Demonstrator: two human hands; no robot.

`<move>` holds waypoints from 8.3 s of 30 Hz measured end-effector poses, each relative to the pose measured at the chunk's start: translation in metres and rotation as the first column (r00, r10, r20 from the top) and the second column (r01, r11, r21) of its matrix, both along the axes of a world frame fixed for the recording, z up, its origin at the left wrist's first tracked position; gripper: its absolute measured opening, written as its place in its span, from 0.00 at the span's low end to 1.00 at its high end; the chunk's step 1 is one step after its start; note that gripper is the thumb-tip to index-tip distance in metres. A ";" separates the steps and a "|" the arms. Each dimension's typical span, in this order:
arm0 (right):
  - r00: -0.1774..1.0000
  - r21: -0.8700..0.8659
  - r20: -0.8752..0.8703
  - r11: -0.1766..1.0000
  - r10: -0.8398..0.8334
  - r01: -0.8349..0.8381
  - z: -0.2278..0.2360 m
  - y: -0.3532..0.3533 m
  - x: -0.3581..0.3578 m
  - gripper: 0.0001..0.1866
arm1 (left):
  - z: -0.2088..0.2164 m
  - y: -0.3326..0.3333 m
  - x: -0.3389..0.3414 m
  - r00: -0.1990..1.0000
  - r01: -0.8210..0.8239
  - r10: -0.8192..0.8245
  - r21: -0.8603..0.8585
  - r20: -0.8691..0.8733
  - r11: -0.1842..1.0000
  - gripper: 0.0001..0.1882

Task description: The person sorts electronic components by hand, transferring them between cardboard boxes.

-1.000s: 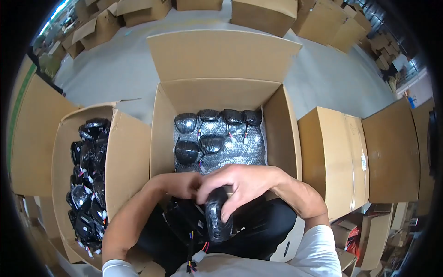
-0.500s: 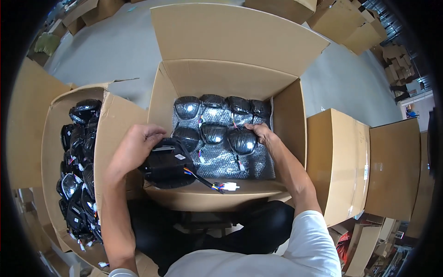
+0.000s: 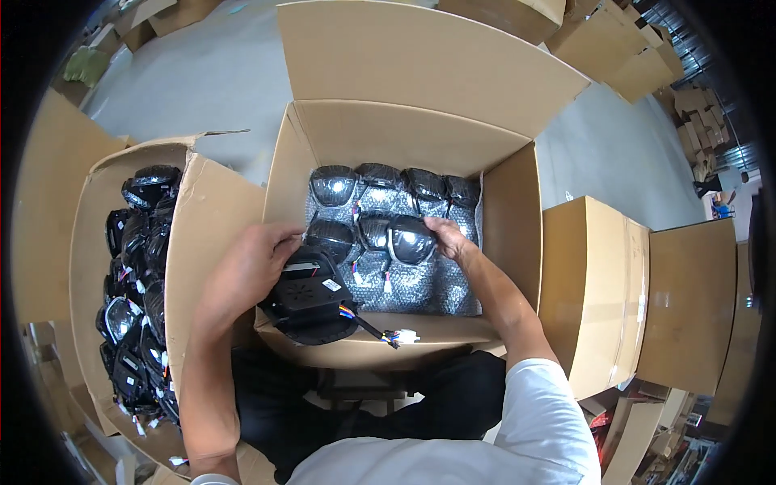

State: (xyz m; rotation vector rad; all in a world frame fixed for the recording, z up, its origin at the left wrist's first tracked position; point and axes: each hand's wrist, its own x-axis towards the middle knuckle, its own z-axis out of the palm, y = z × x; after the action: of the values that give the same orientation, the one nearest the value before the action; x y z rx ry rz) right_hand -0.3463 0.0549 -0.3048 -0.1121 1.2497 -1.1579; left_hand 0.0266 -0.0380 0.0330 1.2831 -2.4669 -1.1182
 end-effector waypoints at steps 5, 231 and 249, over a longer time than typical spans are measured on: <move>0.983 -0.087 -0.091 0.984 -0.160 0.153 0.002 0.008 -0.017 0.18 | -0.004 0.003 0.002 1.000 -0.013 0.012 -0.062 -0.021 0.998 0.12; 0.284 0.307 -0.677 0.611 0.679 -0.729 0.198 0.084 0.080 0.16 | 0.022 0.066 0.537 0.421 -0.900 0.886 0.031 -0.192 0.435 0.25; 0.708 -0.695 -0.623 0.651 -0.333 -0.305 0.441 0.001 0.114 0.38 | 0.091 0.031 0.024 0.697 -0.157 0.251 0.198 -0.672 0.968 0.18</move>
State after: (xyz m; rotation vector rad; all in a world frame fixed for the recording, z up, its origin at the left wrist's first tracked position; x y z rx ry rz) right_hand -0.2325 0.0558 0.1362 -1.3385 1.3049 -1.6894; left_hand 0.0504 -0.0066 0.1237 0.8887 -1.6717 -1.3866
